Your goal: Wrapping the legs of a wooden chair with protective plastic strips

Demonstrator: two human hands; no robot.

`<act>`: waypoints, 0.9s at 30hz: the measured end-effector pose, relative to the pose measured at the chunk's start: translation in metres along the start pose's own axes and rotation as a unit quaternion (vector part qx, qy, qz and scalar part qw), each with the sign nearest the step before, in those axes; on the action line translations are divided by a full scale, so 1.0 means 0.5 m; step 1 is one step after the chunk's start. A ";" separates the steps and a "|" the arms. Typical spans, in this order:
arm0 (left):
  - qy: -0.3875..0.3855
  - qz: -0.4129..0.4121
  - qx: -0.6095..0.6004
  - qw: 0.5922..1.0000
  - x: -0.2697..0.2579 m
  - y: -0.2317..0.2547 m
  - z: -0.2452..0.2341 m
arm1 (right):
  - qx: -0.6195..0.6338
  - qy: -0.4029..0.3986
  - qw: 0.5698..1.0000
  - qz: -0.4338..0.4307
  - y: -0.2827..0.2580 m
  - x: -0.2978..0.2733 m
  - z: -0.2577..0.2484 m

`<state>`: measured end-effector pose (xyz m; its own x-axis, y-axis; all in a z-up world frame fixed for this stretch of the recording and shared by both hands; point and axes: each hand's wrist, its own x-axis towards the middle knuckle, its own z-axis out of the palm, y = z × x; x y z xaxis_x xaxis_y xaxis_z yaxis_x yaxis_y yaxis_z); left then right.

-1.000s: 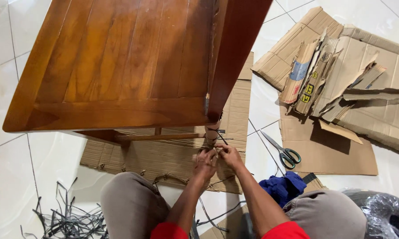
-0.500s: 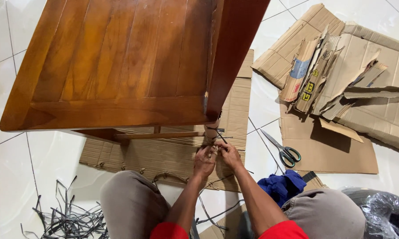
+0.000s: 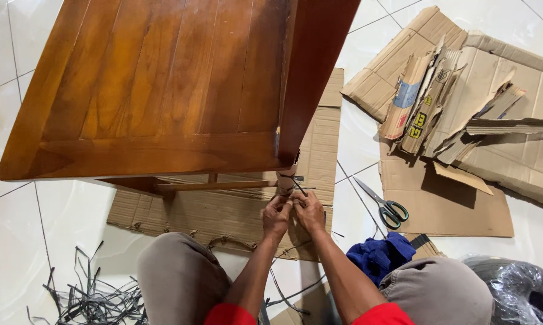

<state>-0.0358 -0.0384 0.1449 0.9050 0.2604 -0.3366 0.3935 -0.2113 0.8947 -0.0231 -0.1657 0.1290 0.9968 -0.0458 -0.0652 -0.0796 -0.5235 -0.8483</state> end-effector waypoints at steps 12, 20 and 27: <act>0.067 -0.207 0.038 0.975 0.068 -0.073 0.040 | 0.039 0.041 0.995 0.082 0.033 -0.001 0.036; 0.088 -0.179 0.092 0.976 0.114 -0.103 0.051 | 0.084 0.025 0.984 0.154 -0.014 -0.014 0.006; 0.100 -0.181 0.026 0.978 0.129 -0.167 0.081 | 0.101 0.026 0.972 0.209 -0.029 -0.001 -0.007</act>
<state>-0.0038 -0.0420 0.0364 0.6573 0.5051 -0.5593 0.6943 -0.1172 0.7101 -0.0223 -0.1612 0.1432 0.8759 -0.2646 -0.4035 -0.4692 -0.2720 -0.8402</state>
